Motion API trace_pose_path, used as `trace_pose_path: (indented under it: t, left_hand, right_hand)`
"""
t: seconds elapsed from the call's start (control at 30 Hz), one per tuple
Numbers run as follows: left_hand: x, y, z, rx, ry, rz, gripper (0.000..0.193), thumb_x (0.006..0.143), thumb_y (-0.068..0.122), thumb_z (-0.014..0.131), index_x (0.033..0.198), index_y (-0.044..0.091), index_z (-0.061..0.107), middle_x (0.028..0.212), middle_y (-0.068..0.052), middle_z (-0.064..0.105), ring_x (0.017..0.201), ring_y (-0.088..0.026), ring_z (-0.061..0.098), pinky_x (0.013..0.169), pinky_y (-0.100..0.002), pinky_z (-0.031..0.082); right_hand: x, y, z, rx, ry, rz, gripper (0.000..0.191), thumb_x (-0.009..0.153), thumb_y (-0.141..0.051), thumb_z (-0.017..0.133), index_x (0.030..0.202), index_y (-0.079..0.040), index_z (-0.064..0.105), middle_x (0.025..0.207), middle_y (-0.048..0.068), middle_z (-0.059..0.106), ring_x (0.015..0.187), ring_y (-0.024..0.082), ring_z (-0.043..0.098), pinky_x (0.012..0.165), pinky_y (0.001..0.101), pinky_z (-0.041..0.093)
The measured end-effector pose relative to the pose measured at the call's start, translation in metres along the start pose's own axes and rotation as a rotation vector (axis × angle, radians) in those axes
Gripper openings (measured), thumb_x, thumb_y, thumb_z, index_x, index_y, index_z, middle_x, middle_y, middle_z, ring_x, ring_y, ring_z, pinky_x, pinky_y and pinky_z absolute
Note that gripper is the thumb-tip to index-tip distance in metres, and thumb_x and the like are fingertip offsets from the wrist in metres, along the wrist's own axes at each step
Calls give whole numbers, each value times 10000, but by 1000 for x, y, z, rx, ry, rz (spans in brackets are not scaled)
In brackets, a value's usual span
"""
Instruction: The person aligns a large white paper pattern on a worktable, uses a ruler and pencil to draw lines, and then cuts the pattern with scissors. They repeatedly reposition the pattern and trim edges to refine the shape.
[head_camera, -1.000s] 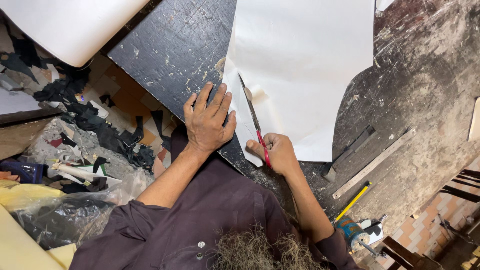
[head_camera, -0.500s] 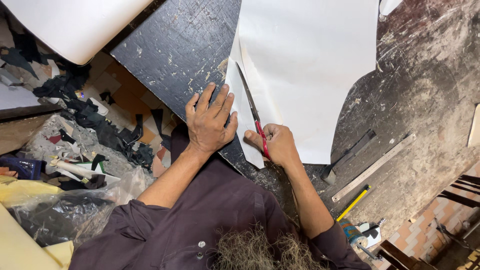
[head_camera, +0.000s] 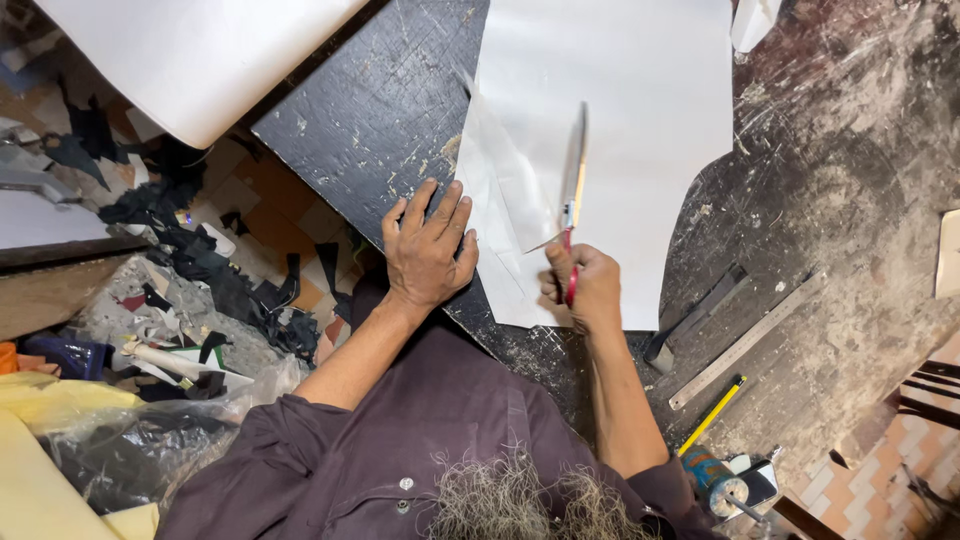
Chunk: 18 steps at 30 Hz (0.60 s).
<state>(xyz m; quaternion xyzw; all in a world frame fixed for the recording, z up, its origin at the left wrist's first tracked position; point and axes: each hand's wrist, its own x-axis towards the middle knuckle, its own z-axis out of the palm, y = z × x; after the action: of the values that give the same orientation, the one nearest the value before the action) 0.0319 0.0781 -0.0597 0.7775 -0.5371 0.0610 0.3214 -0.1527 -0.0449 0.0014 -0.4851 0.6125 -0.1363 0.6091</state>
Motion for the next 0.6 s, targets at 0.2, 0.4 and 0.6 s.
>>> trace_pose_path:
  t: [0.2, 0.4, 0.6]
  left_hand:
    - [2, 5, 0, 32, 15, 31, 409, 905, 316, 702, 1240, 82, 731, 1426, -79, 637, 1343, -324, 541, 1105, -513, 336]
    - [5, 12, -1, 69, -44, 48, 530, 913, 398, 709, 1340, 88, 668, 1523, -89, 538, 1390, -331, 470, 1106, -525, 308]
    - [12, 21, -8, 127, -340, 17, 1004, 818, 637, 670, 1548, 12, 378, 1640, -185, 267, 1477, -402, 248, 1098, -606, 234]
  right_hand:
    - [-21, 33, -65, 63, 192, -84, 380, 871, -272, 828, 819, 47, 628, 683, 126, 681, 501, 111, 593, 437, 238, 458]
    - [-64, 82, -82, -191, 35, -39, 299, 812, -256, 850, 814, 3, 701, 658, 63, 704, 511, 74, 605, 468, 209, 465]
    - [-84, 127, -84, -141, 113, -25, 325, 774, -249, 889, 813, 22, 714, 658, 57, 695, 532, 81, 613, 490, 224, 474]
